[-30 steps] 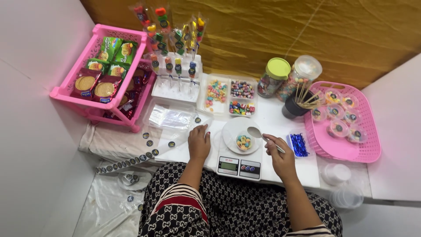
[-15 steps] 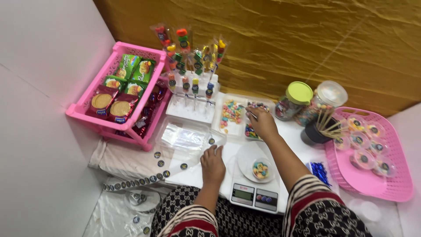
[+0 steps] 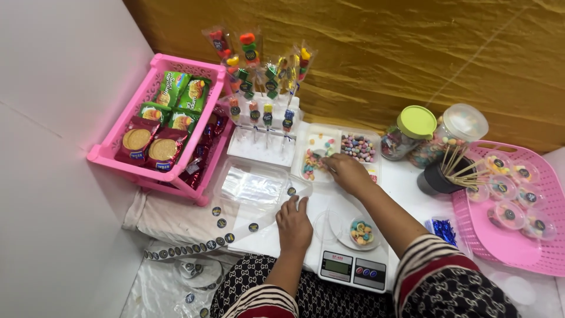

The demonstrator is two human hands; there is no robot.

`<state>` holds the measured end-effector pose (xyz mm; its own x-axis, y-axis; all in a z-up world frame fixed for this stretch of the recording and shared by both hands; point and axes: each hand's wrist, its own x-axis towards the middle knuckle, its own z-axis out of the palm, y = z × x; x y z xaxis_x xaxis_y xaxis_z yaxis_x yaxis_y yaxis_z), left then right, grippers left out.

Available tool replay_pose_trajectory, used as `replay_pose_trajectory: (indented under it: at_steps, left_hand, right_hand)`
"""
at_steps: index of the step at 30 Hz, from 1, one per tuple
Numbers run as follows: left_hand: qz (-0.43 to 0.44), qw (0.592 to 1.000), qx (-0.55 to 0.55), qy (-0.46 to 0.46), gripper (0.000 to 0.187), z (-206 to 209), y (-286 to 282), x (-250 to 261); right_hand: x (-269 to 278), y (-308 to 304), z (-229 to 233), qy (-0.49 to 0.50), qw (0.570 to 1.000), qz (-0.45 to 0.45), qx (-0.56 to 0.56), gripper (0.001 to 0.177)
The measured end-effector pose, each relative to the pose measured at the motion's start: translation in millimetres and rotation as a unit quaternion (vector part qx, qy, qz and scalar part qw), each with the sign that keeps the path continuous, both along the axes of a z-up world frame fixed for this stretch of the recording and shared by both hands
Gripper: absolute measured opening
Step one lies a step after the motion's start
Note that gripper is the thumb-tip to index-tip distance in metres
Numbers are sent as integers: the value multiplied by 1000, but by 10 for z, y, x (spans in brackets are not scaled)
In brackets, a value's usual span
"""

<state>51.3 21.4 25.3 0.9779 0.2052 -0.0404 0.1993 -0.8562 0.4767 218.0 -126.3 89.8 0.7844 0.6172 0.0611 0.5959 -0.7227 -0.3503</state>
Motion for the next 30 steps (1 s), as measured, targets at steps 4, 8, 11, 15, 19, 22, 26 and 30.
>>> replay_pose_trajectory:
  at_steps: [4,8,11,15,19,22,26,30]
  left_hand:
    - [1,1000,6,-4,45,-73,-13,0]
    - [1,1000,3,0,46,-13,-17,-7]
    - [2,1000,7,1,45,-17,-6,9]
    - [1,1000,8,3,45,-30,-18,1]
    - [2,1000,7,-3,44,-57,-20,3]
    - [7,1000,6,-4,44,-51,-32,-7]
    - [6,1000,7,4,44,-29,-15,-8]
    - [1,999,-20,-28,41,-121,-6,10]
  right_hand:
    - [-93,-110,240,33,999,8,20,31]
    - [130,-108,319,-30,999,-44,4,23]
    - [450,-108,-122,-82,995,-58,-30,25]
    - [406,-83,-394,-107,990,-57,-71,21]
    - [19,-80,38,-21,995,-52,-85,24]
    - [-26,-160,193,67,995,-75,-29,29]
    - [240,-186,161,43,992,-119,25,30]
    - [694,-110,-399,44,988,-132,62,34]
